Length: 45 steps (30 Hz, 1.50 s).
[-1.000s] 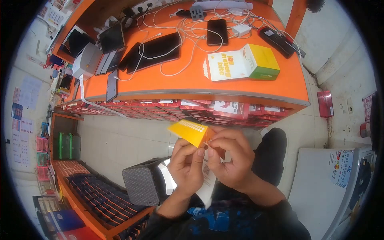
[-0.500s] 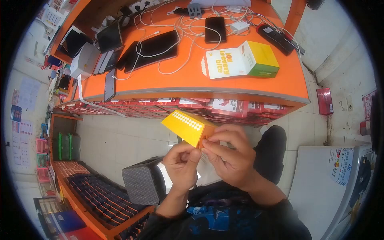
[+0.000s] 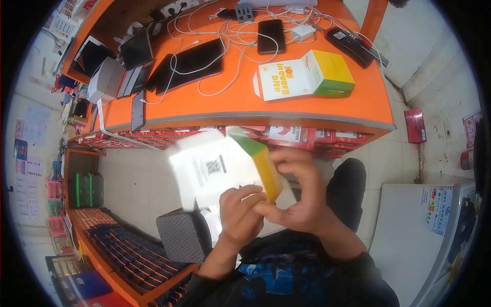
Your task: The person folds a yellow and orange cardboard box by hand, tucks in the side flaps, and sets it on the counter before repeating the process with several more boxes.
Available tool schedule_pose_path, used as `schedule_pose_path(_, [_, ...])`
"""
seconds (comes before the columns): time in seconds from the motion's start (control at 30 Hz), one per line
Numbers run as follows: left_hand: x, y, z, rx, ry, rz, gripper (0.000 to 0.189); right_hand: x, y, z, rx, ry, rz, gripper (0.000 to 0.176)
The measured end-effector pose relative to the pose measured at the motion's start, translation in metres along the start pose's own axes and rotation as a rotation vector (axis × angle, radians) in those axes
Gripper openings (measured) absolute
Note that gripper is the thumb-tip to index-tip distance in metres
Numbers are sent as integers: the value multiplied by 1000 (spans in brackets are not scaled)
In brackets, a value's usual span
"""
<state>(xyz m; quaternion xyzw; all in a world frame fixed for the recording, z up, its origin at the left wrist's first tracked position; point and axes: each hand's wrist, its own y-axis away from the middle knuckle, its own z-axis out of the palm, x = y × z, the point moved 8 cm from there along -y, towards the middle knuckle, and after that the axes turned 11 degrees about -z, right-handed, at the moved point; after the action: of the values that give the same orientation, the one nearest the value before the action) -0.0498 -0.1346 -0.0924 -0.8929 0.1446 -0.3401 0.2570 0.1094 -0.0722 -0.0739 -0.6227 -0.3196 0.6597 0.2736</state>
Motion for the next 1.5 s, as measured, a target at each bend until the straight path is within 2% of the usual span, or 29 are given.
schedule_pose_path(0.07, [8, 0, 11, -48, -160, 143, 22, -1, 5, 9, -136, 204, -136, 49])
schedule_pose_path(0.1, [-3, 2, 18, -126, -233, 156, 36, 4, 10, 13, -153, 252, -141, 44])
schedule_pose_path(0.13, [-5, 5, 20, -128, -234, 157, 36, 3, 14, 10, -151, 252, -140, 44])
schedule_pose_path(0.2, [-38, 4, 10, -19, 173, -278, 64, -1, 18, 15, -283, 346, -149, 44])
schedule_pose_path(0.27, [-68, 16, 18, 135, 883, -675, 83, 0, 25, 22, -286, 357, -191, 40])
schedule_pose_path(0.33, [-85, 29, 22, 178, 1447, -964, 67, -13, 28, 27, -289, 283, -375, 37])
schedule_pose_path(0.37, [-87, 27, 19, 180, 1447, -963, 67, -15, 29, 28, -304, 289, -401, 35])
schedule_pose_path(0.43, [-90, 20, 19, 43, 1123, -999, 48, -15, 31, 28, -294, 257, -386, 34])
schedule_pose_path(0.5, [-81, 11, 18, 16, 1193, -967, 44, -13, 32, 29, -283, 226, -368, 33])
schedule_pose_path(0.53, [-74, 7, 18, -12, 1261, -940, 40, -11, 32, 26, -214, 226, -335, 31])
schedule_pose_path(0.57, [-68, 4, 19, -12, 1261, -943, 40, -9, 32, 22, -147, 225, -303, 29])
schedule_pose_path(0.63, [-60, 2, 21, 121, 1226, -952, 35, -9, 33, 25, -207, 283, -330, 26])
schedule_pose_path(0.7, [-60, 9, 25, 129, 1194, -931, 36, -10, 34, 31, -268, 339, -361, 24])
schedule_pose_path(0.8, [-61, 12, 22, 153, 1081, -897, 35, -9, 32, 32, -205, 340, -343, 22])
schedule_pose_path(0.87, [-57, 12, 15, 95, 852, -798, 32, -4, 32, 29, -190, 295, -253, 24])
schedule_pose_path(0.9, [-56, 13, 16, 94, 852, -799, 32, -4, 31, 27, -190, 295, -252, 24])
schedule_pose_path(1.0, [-53, 17, 11, 115, 787, -739, 30, -8, 28, 26, -291, 403, -327, 25])
schedule_pose_path(1.07, [-50, 16, 10, 35, 829, -610, 29, 0, 28, 19, -275, 367, -207, 22])
schedule_pose_path(1.1, [-49, 14, 7, 33, 830, -609, 29, 0, 26, 19, -275, 368, -207, 22])
schedule_pose_path(1.17, [-44, 10, 14, -145, 682, -662, 26, 10, 20, 9, -160, 308, -53, 18])
schedule_pose_path(1.2, [-44, 10, 15, -146, 681, -662, 26, 10, 20, 10, -160, 308, -53, 18])
schedule_pose_path(1.27, [-49, 10, 16, -92, 547, -710, 28, 23, 26, 8, -96, 142, 134, 15])
schedule_pose_path(1.43, [-49, 17, 25, -12, 674, -753, 24, 21, 30, 13, -75, 142, 132, 13])
schedule_pose_path(1.5, [-46, 19, 29, 74, 863, -776, 29, 21, 30, 15, -70, 142, 121, 13])
